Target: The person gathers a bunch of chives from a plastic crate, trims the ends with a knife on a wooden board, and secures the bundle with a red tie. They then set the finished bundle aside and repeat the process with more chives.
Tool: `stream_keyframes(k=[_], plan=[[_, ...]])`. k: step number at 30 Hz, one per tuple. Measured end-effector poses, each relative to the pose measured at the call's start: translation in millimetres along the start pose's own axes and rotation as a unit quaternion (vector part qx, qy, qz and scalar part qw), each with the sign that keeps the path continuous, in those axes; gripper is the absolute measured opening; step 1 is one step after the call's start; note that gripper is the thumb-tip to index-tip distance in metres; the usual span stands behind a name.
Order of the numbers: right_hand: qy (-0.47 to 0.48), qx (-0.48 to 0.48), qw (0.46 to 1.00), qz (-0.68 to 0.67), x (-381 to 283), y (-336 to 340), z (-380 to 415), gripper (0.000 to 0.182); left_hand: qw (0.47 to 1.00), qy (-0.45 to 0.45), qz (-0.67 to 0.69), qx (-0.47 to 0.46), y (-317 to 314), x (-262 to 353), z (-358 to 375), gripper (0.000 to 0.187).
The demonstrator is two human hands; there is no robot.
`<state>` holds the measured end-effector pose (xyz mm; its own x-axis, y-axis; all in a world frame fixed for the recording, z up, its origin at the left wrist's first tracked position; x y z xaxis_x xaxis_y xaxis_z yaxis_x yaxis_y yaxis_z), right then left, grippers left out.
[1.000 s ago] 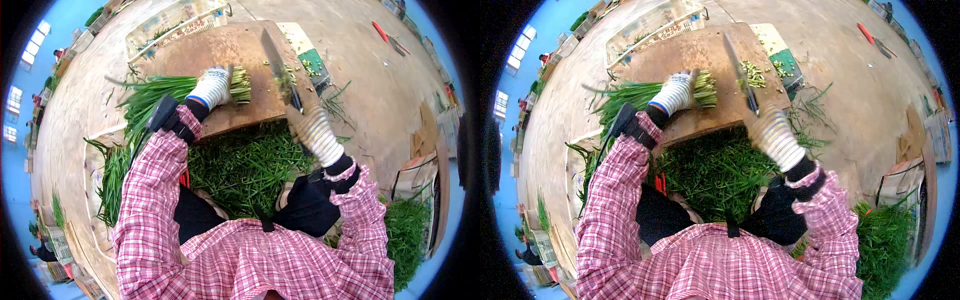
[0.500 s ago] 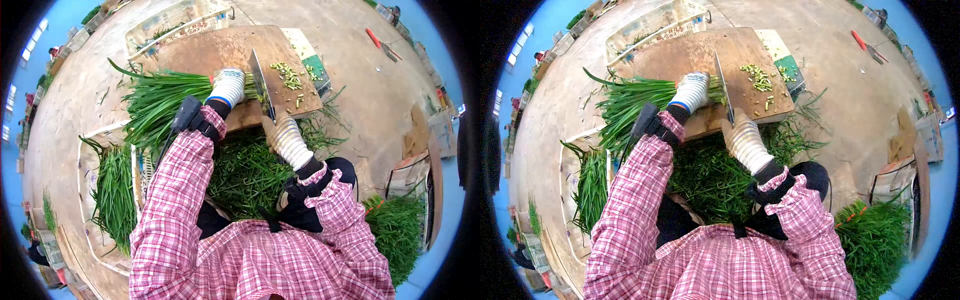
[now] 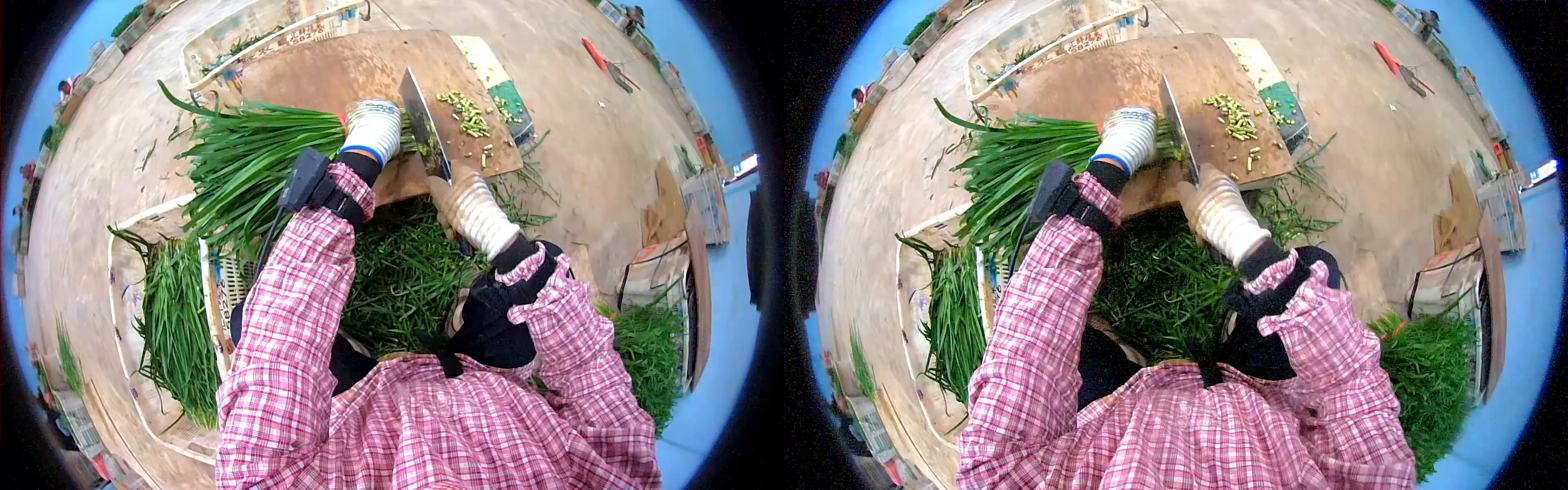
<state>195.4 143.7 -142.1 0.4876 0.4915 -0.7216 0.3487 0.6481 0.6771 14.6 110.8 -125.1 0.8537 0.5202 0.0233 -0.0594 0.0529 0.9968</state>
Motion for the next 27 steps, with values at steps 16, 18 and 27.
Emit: stream_keyframes(k=[16, 18, 27], plan=[[0.215, -0.187, 0.777, 0.561, -16, -22, -73, 0.016, 1.000, -0.012, -0.004, 0.004, -11, -3, -7, 0.045], [0.215, -0.200, 0.769, 0.567, -19, -11, -52, 0.019, 0.998, 0.005, -0.032, -0.052, -4, 2, -4, 0.052], [-0.116, 0.062, 0.991, -0.006, 53, 23, -59, 0.043, 0.996, 0.012, -0.014, -0.084, 7, 6, 12, 0.110]])
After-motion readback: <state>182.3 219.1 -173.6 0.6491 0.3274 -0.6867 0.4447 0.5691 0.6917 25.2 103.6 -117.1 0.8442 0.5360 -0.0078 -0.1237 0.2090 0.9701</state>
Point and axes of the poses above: each hand's wrist, its own z-axis away from the middle knuckle, its own y-axis out of the back of the hand, x = y × z, the point moved 1 cm from there along -z, towards the middle knuckle, and after that the axes turned 2 degrees about x, right-handed, at the moved point
